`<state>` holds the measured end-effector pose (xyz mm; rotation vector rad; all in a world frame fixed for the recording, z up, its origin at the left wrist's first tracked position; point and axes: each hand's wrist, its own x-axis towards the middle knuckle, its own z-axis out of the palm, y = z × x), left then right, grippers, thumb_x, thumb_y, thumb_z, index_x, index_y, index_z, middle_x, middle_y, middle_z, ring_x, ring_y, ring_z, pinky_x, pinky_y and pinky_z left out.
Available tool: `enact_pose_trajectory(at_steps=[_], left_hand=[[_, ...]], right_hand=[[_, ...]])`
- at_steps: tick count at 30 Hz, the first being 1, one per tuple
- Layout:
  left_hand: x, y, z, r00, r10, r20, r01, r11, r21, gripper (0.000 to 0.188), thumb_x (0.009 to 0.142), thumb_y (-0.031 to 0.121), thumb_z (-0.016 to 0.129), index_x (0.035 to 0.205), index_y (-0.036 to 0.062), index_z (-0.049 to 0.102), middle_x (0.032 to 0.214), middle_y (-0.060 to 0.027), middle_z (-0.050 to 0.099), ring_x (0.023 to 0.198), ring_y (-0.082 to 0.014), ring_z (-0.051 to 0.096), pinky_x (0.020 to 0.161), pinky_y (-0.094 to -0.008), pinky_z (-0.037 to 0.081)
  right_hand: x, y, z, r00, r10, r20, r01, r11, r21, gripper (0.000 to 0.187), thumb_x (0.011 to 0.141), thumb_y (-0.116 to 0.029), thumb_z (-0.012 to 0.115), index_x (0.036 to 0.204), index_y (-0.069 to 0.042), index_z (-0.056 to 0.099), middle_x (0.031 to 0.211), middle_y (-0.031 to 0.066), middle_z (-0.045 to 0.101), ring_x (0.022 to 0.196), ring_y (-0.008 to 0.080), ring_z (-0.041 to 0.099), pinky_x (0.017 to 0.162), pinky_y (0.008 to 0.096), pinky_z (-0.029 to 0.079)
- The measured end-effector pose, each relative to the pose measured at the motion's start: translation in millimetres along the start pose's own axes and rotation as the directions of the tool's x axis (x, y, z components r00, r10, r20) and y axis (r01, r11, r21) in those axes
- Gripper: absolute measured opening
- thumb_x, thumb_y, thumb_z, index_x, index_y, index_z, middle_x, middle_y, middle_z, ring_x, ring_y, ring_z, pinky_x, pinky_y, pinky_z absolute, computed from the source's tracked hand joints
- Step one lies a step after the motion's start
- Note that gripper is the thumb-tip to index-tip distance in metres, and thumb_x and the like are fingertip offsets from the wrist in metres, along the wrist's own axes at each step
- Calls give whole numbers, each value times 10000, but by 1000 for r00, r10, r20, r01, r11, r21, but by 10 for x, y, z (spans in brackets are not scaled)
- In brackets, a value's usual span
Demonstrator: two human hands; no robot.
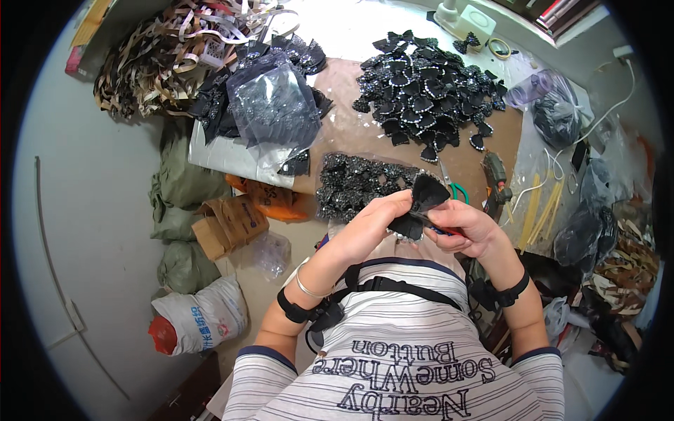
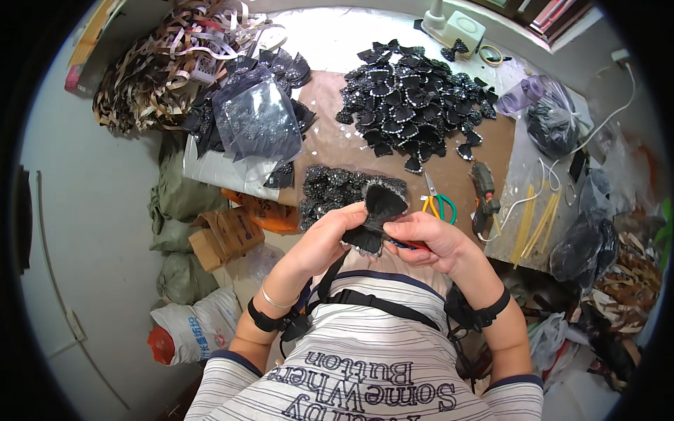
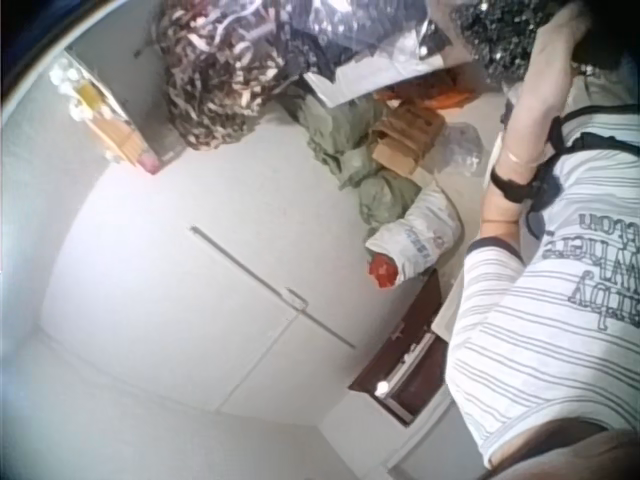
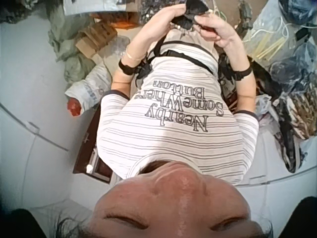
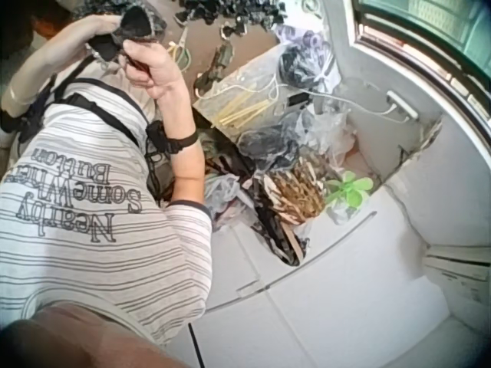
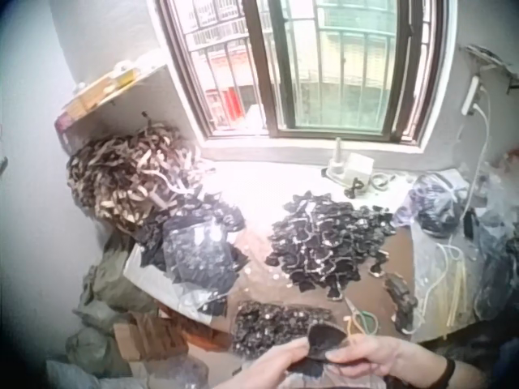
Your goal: The person sits at a cluttered workbench and uses yellow-handled scissors to trim the edges of small, black, sequined fabric bows. They pick up individual bows from a pile, snip the excess material, and place the finished items onto a growing stack on the table.
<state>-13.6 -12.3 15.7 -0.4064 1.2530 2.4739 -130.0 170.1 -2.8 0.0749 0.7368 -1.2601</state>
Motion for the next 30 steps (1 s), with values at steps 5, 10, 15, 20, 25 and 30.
enact_pose_trajectory(at_steps=[5,10,15,20,25,30], left_hand=[[221,22,-2,996,-73,-43,73,997,-16,414,938,154,317,1270,7,515,1105,-38,607,866,-90,596,741,-258,520],[830,311,-133,999,-49,1,49,999,-12,399,981,246,327,1276,32,490,1260,-137,593,963,-140,599,710,-280,501],[1287,713,-194,989,89,118,-102,989,105,385,1011,268,305,1271,42,476,1196,-140,622,1021,-157,599,760,-304,525],[1682,567,-362,976,191,103,-195,980,28,524,1011,348,409,1420,33,320,1270,-125,514,1068,-226,583,905,-371,525],[2004,-59,-1761,817,397,-417,7,717,697,561,945,420,526,1345,33,454,1129,-103,630,904,-182,612,764,-319,496],[623,-423,-2040,732,495,-467,425,203,882,272,865,255,568,940,6,647,908,-223,656,809,-389,636,727,-451,493]], right_hand=[[-147,66,-89,998,-48,-38,44,994,-103,307,932,-275,581,817,10,596,525,-23,451,368,17,310,335,184,191],[-312,87,-242,982,-169,-81,165,985,-54,346,962,-296,487,860,22,580,498,-15,434,356,31,290,346,190,190],[-281,1,-162,676,-649,-348,441,735,-515,259,955,-262,528,892,-17,582,552,-39,460,434,22,355,415,181,260],[-262,-184,-147,519,-765,-380,455,624,-635,183,938,-212,571,890,-36,573,607,-63,461,488,13,379,448,188,269],[-61,-8,-250,578,-704,-413,427,692,-582,190,936,-221,574,870,-43,579,601,-56,456,485,6,373,435,179,247],[2,357,-437,607,-595,-526,365,797,-481,208,940,-253,577,861,-61,592,555,-66,439,442,7,356,395,186,221]])
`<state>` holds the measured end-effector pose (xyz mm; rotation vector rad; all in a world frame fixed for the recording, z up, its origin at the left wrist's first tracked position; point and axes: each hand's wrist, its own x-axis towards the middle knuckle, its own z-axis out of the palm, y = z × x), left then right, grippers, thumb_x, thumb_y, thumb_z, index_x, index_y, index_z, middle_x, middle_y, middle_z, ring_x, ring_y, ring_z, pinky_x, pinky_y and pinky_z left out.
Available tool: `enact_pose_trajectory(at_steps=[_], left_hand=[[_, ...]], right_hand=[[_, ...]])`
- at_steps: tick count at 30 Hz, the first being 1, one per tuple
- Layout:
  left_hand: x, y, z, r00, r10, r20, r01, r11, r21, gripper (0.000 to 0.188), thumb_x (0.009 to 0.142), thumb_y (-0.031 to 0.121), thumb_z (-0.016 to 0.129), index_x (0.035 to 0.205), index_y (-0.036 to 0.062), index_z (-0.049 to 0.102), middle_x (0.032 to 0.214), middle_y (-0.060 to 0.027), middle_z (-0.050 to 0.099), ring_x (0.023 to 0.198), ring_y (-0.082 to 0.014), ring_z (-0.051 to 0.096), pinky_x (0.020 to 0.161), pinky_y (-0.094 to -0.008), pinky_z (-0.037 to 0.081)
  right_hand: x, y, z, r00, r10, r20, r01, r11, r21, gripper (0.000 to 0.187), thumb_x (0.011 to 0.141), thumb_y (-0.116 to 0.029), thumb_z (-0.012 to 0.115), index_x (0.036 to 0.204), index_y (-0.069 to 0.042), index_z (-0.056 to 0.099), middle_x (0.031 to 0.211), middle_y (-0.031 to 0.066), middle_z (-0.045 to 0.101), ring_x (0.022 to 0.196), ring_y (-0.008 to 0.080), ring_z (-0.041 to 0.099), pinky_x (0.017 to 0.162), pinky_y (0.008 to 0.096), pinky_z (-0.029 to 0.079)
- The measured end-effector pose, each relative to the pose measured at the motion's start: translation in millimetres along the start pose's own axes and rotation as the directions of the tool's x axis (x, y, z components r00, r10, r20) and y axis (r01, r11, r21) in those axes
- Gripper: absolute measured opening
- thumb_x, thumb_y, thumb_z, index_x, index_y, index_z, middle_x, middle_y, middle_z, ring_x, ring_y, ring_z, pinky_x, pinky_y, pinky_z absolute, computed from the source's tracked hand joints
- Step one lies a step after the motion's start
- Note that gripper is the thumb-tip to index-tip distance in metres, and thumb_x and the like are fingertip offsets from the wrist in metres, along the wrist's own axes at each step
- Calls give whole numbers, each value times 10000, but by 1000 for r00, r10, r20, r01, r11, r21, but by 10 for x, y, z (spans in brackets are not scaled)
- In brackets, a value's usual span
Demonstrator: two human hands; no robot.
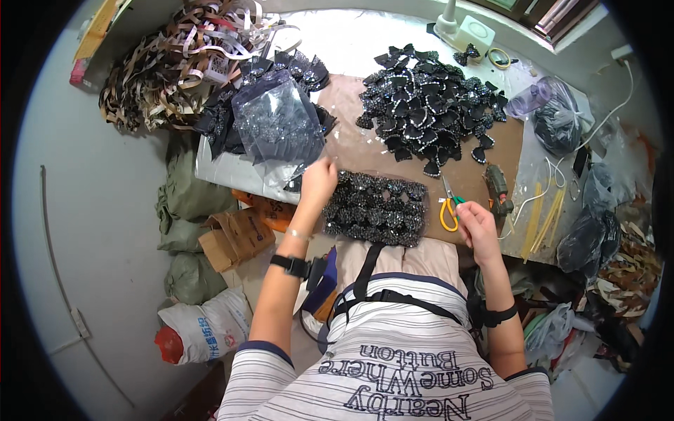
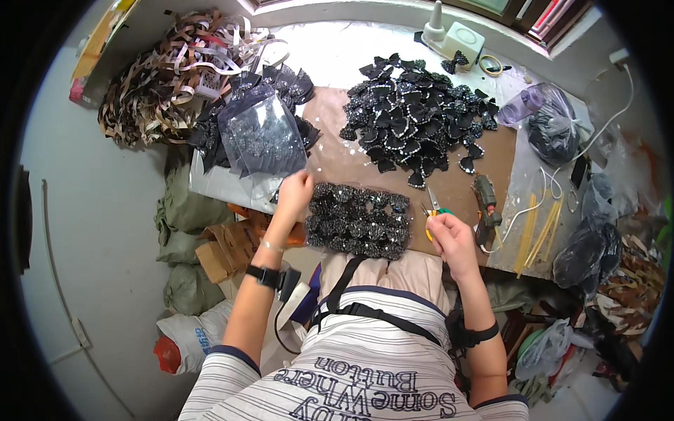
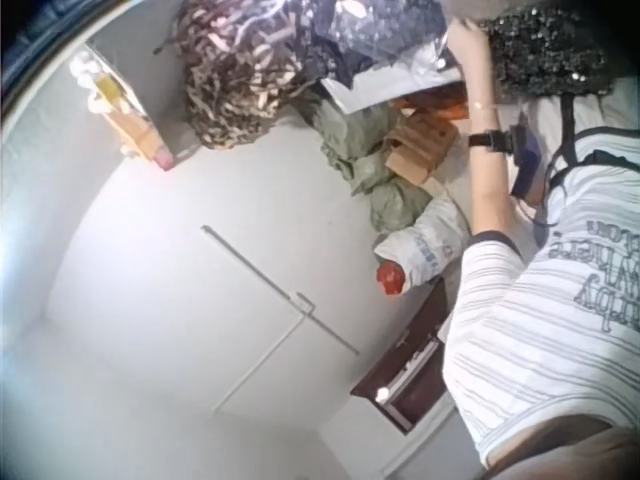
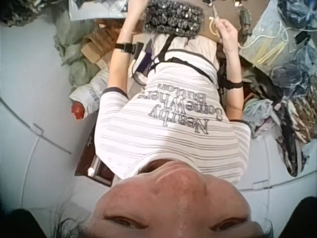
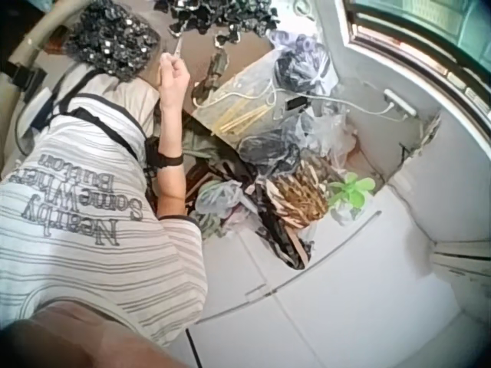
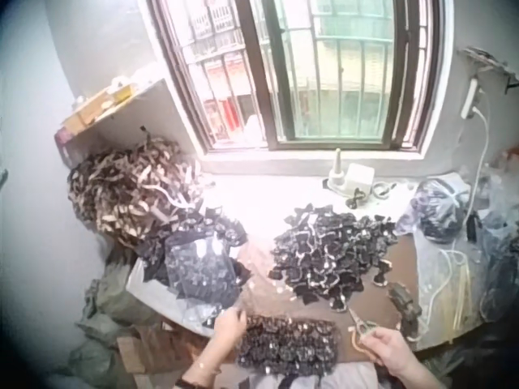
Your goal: The person sits at a cluttered workbench and uses yellow-handled scissors to trim the edges of small, black, sequined fabric bows. They pick up individual bows from a pile, snip the excess material, and place the finished items onto a growing stack on the table.
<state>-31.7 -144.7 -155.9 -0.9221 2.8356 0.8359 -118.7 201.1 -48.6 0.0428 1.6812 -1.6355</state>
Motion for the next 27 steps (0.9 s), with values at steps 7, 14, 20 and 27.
enact_pose_trajectory(at_steps=[7,14,20,27], left_hand=[[-513,-282,703,986,12,-165,38,953,300,441,817,209,662,1145,-46,513,985,-201,575,892,-379,605,776,-448,501],[-660,-103,227,986,-165,-6,132,807,-576,321,937,246,522,1159,14,515,1012,-170,634,881,-279,635,731,-361,506],[-1113,983,-574,877,147,457,459,19,-888,349,1025,278,352,1217,21,490,1055,-132,635,885,-182,645,791,-292,519],[-1308,1356,-602,950,158,268,245,149,-958,401,1041,271,313,1277,-19,460,1175,-99,590,1005,-137,607,894,-284,499]], right_hand=[[57,53,275,997,12,75,-5,997,-81,194,929,-235,601,855,-56,603,580,-85,458,503,-8,370,444,181,258],[120,-63,425,980,-85,178,141,934,-328,192,884,-186,664,882,-4,602,623,-72,513,567,0,380,497,192,292],[41,-377,785,932,-280,229,362,719,-593,265,846,-261,687,885,-7,624,614,63,597,534,130,546,510,268,415],[-104,-569,713,925,-305,227,375,629,-681,294,820,-307,699,864,-24,632,617,122,611,517,213,600,499,311,440]])
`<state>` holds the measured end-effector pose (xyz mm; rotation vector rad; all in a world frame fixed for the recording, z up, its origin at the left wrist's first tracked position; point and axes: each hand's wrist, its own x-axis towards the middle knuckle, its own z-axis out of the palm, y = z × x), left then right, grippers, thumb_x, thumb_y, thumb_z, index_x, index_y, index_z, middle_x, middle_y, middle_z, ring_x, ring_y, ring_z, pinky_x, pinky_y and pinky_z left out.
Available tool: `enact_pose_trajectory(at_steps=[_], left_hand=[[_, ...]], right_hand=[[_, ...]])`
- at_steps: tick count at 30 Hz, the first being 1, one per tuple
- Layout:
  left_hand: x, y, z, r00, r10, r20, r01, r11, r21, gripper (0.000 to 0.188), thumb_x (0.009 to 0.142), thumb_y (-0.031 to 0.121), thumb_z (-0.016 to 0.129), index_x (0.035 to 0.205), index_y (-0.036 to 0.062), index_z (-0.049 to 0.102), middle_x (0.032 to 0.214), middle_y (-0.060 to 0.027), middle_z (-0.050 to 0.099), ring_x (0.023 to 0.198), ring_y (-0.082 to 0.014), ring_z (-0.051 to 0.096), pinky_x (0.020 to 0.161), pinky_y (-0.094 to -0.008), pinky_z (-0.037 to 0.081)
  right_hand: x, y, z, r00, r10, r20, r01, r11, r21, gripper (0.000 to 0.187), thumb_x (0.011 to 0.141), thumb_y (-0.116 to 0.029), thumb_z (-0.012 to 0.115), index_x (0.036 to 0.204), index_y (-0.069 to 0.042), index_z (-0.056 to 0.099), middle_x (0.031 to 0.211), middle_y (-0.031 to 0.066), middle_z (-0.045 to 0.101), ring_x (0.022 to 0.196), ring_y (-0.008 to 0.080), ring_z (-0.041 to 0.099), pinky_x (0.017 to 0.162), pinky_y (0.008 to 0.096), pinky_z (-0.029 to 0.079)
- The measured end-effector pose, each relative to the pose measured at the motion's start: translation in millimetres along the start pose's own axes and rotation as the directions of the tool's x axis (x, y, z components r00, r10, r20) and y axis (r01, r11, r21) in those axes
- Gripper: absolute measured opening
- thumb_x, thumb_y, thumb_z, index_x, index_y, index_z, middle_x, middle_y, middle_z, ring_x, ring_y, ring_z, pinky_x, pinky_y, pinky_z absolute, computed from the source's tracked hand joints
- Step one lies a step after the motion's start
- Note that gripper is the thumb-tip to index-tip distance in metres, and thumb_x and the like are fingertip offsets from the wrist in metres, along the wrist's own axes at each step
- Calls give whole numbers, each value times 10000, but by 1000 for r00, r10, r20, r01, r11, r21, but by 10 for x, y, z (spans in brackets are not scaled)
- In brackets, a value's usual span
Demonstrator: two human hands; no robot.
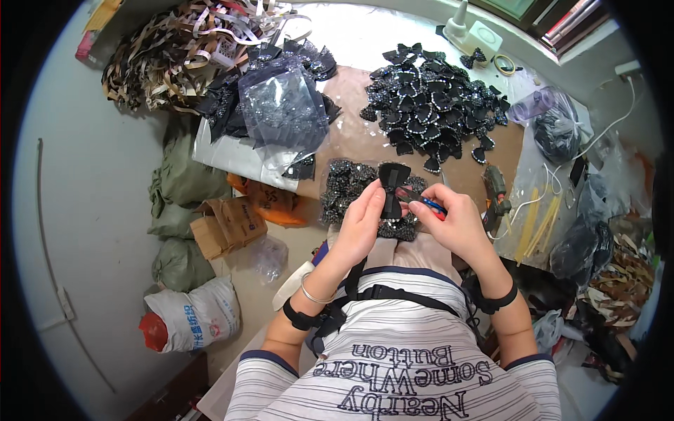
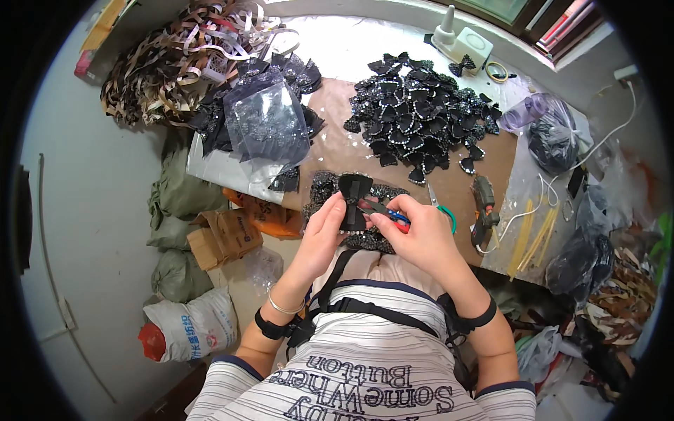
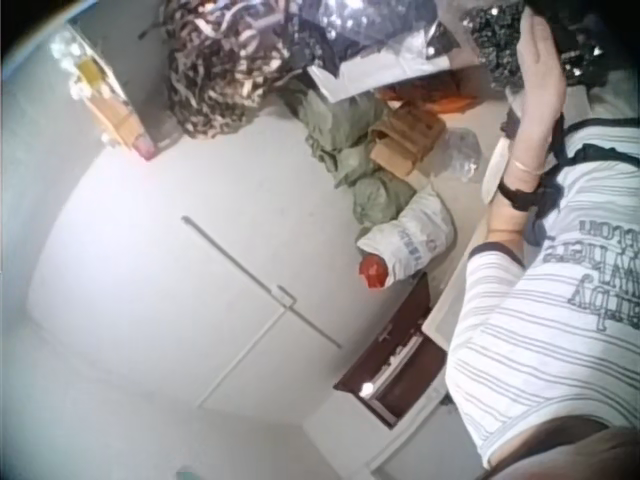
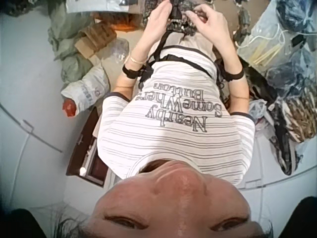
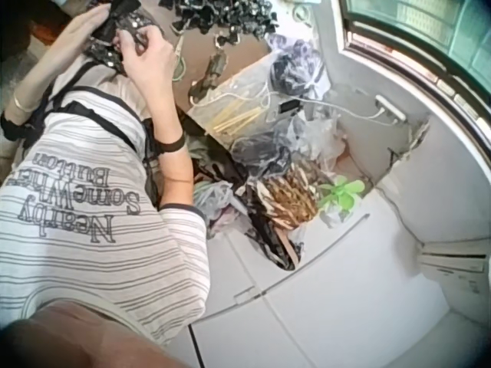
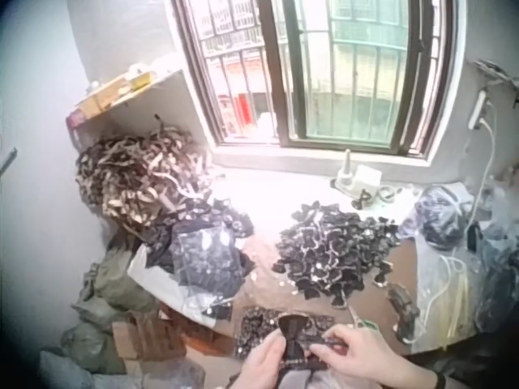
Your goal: The person sits at a cluttered workbench and uses yellow-handled scissors to trim the edges of small, black, sequined fabric bows. They pick up individual bows from a pile, snip the excess material, and place the finished items onto a growing stack on the table.
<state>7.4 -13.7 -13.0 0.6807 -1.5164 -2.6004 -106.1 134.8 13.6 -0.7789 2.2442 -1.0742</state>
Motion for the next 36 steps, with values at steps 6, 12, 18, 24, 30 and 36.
enact_pose_trajectory(at_steps=[6,12,18,24,30,36], left_hand=[[25,11,84,999,50,5,-51,992,112,390,1040,265,327,1243,-29,484,1143,-98,612,983,-127,613,871,-271,500],[-32,6,161,992,125,-6,-116,940,319,377,1036,245,348,1228,-41,501,1029,-91,654,913,-122,636,838,-261,503],[-66,169,190,989,-141,49,146,984,-106,358,1037,232,326,1192,-23,523,998,-92,657,907,-146,652,789,-273,535],[-64,226,185,983,-145,112,152,987,-57,380,1034,259,331,1149,-41,534,1036,-122,648,872,-184,672,775,-302,556],[-75,186,210,984,-127,126,126,992,14,357,1034,225,331,1156,-38,538,972,-101,662,795,-166,677,742,-272,552],[-89,277,218,982,-98,161,93,995,34,349,1031,204,330,1188,-39,524,955,-87,663,781,-162,686,718,-250,545]], right_hand=[[-80,-45,-112,996,-51,-72,48,998,-46,295,803,-312,711,851,-32,630,575,114,595,508,257,599,506,329,451],[-50,-106,-222,1000,-12,-16,10,993,-121,301,787,-316,721,839,-34,631,568,124,588,524,286,605,518,340,462],[-39,-7,-275,991,-133,28,133,991,-4,281,782,-282,728,853,-30,627,580,120,585,515,259,602,505,321,454],[5,-8,-284,963,-267,33,268,962,-42,266,784,-261,726,844,-28,613,575,117,566,496,251,586,482,316,436],[48,-105,-374,951,-300,74,307,944,-117,283,787,-282,720,839,-26,613,567,117,558,493,260,580,477,325,432],[37,-129,-406,950,-291,116,304,946,-114,280,789,-289,719,832,-31,619,543,104,545,474,257,570,468,321,423]])
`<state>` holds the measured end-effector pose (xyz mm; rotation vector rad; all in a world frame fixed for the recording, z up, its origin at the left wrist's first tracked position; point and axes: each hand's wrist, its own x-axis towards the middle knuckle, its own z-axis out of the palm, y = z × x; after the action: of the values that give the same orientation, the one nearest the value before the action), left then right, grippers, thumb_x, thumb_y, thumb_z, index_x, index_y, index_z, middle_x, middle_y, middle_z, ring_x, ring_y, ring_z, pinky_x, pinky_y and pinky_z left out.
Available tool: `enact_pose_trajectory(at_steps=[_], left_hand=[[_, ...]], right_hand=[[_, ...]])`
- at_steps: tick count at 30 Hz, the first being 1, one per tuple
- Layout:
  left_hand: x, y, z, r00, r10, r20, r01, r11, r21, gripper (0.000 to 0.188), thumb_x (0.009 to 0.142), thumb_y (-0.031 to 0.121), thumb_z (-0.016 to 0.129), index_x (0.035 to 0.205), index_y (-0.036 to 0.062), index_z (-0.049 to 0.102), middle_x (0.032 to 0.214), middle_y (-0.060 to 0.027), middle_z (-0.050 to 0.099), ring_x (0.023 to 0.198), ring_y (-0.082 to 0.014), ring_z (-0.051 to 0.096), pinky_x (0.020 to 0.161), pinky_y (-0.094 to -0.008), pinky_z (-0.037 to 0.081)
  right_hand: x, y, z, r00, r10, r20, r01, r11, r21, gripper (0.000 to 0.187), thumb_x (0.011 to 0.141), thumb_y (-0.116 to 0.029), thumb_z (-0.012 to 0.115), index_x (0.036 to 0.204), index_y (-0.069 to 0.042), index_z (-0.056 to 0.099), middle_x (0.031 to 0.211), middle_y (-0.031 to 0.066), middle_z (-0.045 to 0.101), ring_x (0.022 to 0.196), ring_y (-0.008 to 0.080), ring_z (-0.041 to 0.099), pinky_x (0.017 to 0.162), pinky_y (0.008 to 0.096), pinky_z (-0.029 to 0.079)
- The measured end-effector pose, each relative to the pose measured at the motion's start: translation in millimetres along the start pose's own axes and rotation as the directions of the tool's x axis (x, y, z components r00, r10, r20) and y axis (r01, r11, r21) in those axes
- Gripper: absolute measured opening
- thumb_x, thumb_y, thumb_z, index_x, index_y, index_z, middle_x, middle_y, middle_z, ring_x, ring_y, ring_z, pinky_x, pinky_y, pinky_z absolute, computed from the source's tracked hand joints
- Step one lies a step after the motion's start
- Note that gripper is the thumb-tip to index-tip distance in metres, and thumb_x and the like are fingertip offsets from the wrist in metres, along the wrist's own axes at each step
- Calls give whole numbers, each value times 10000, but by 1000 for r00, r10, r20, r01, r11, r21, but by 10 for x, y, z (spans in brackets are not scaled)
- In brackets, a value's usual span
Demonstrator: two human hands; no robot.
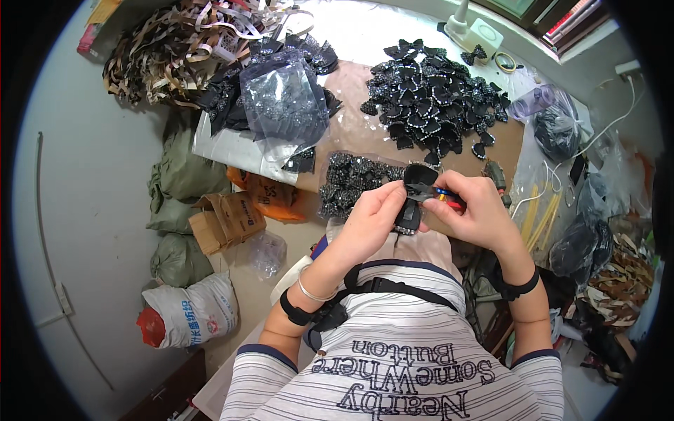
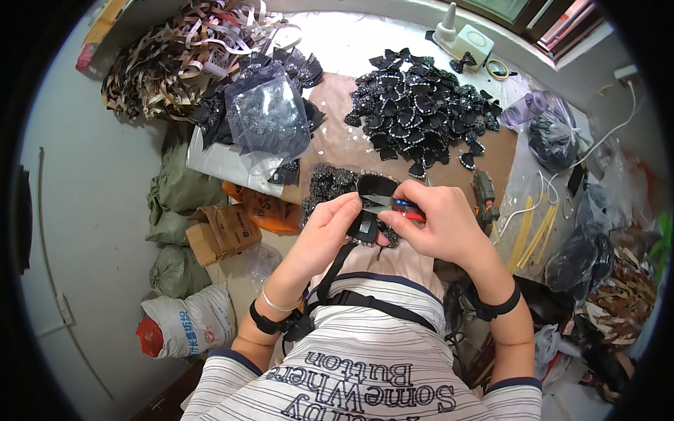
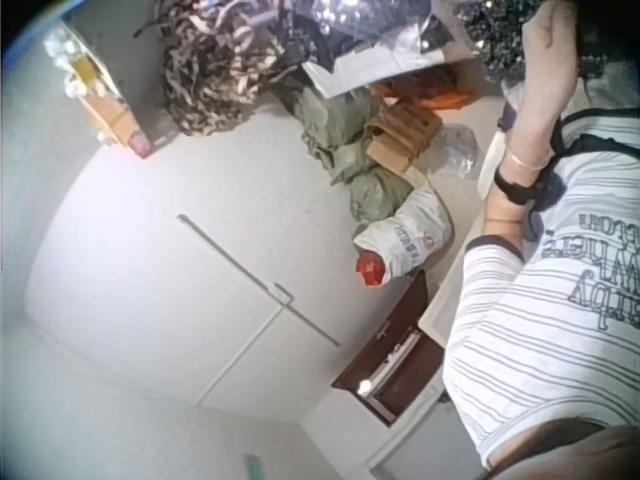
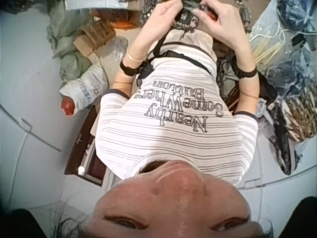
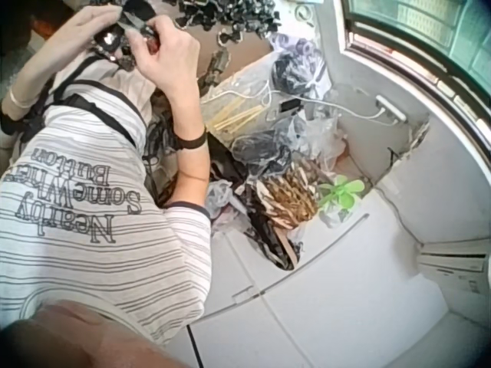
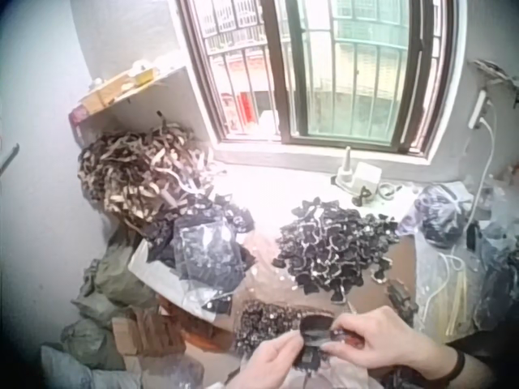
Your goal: The person sits at a cluttered workbench and uses yellow-handled scissors to trim the edges of small, black, sequined fabric bows. They pick up individual bows from a pile, snip the excess material, and place the finished items onto a growing stack on the table.
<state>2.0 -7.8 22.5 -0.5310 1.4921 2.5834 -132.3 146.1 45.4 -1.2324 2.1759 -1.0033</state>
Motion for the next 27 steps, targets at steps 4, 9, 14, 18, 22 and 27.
enact_pose_trajectory(at_steps=[4,9,14,18,22,27], left_hand=[[-30,92,-6,1000,-7,20,7,1000,28,342,1029,193,319,1148,-45,534,941,-87,663,783,-155,683,714,-252,540],[-66,131,-23,1000,-2,23,0,995,95,328,1026,182,321,1110,-42,545,912,-80,658,751,-133,667,687,-249,523],[-86,178,-43,999,12,43,-16,993,113,323,1026,186,332,1111,-37,551,905,-76,654,743,-118,645,689,-249,519],[-80,166,-57,999,28,30,-31,995,95,320,1020,174,335,1138,-32,549,919,-77,653,765,-114,636,707,-247,518],[-56,144,-93,1000,9,4,-9,1000,-15,335,1012,169,339,1198,-23,541,965,-80,657,818,-113,634,758,-252,512],[-49,81,-88,1000,29,5,-29,999,33,373,999,152,336,1271,-36,507,1174,-117,603,1004,-133,596,885,-279,482]], right_hand=[[-6,-43,16,999,-35,-15,35,999,29,251,792,-263,717,840,-32,631,545,100,546,454,233,556,461,303,412],[-10,-21,55,998,36,59,-48,975,218,188,813,-195,703,808,-14,652,561,84,578,466,129,537,463,267,396],[-26,-19,172,995,94,15,-91,899,428,203,844,-167,680,771,19,646,565,23,581,517,41,481,469,231,371],[-57,-6,173,977,201,65,-209,874,438,214,852,-172,673,769,22,640,554,-7,536,534,25,441,473,216,342],[-135,-31,65,974,199,107,-224,910,349,224,851,-191,679,779,17,639,553,-16,508,536,31,417,474,226,326],[-167,-14,46,943,276,186,-323,892,316,253,858,-226,676,796,17,639,555,-25,498,538,37,406,477,232,320]])
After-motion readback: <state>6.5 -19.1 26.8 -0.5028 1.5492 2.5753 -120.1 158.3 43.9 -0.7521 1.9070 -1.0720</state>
